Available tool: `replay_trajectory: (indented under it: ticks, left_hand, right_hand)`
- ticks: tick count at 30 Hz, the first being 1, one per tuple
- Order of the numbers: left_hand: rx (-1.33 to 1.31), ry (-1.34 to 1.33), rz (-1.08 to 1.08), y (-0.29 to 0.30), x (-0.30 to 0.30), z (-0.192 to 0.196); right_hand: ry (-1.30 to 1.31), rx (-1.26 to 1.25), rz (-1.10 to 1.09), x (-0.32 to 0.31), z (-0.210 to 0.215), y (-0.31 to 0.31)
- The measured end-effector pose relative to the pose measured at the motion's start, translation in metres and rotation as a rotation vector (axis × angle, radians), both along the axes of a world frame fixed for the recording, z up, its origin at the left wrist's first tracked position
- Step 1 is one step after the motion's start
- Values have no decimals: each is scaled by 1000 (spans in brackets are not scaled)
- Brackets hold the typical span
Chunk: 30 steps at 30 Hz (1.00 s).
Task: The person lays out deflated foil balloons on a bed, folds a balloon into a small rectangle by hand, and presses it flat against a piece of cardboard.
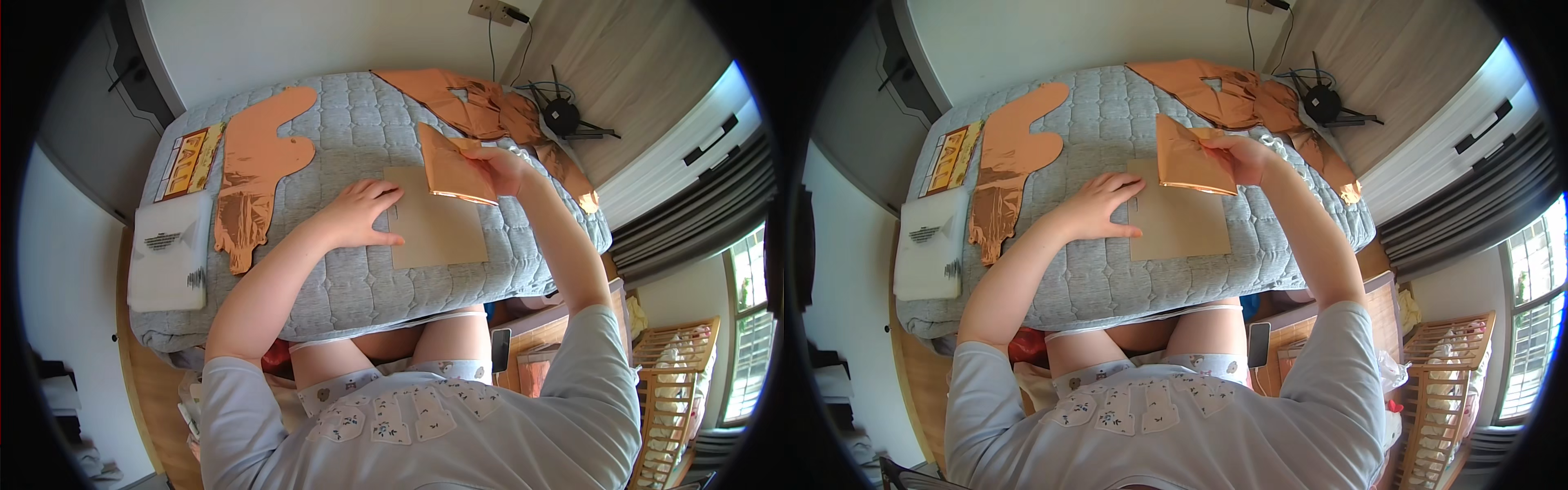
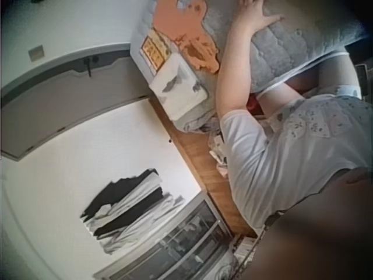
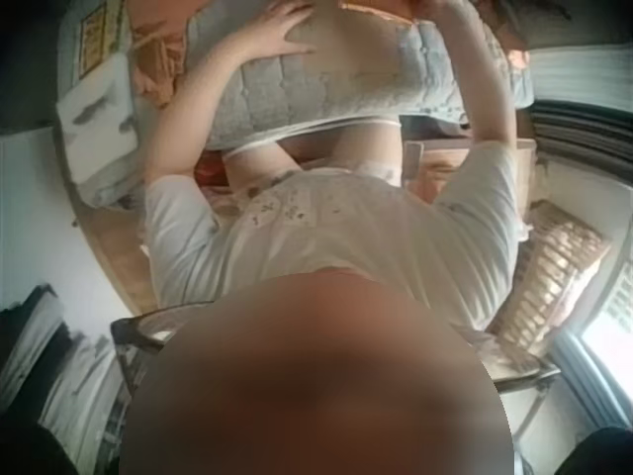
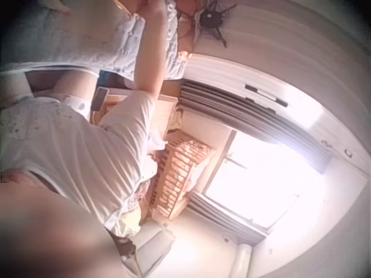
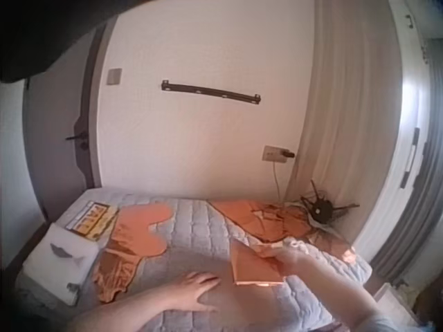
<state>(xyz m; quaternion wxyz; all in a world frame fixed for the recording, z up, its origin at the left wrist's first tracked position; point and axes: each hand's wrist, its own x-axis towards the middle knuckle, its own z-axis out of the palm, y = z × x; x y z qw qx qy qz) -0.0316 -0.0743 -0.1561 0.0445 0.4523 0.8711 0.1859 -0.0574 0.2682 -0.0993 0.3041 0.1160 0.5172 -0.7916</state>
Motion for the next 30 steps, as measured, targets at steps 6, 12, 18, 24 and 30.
replay_trajectory:
  ticks: [6,12,18,24,30]
  left_hand:
    - [0,36,-7,3,-1,0]
    - [43,17,-17,5,-3,-3]
    - [39,17,-8,1,-1,-3]
    - [87,26,-6,1,1,-3]
    - [187,65,-117,12,12,11]
  right_hand:
    - [-22,-165,114,19,7,-17]
    - [-18,-85,-52,8,9,26]
    - [21,-45,-67,10,-3,22]
    - [-37,-169,126,24,-10,-7]
    - [-32,-295,78,35,-11,-4]
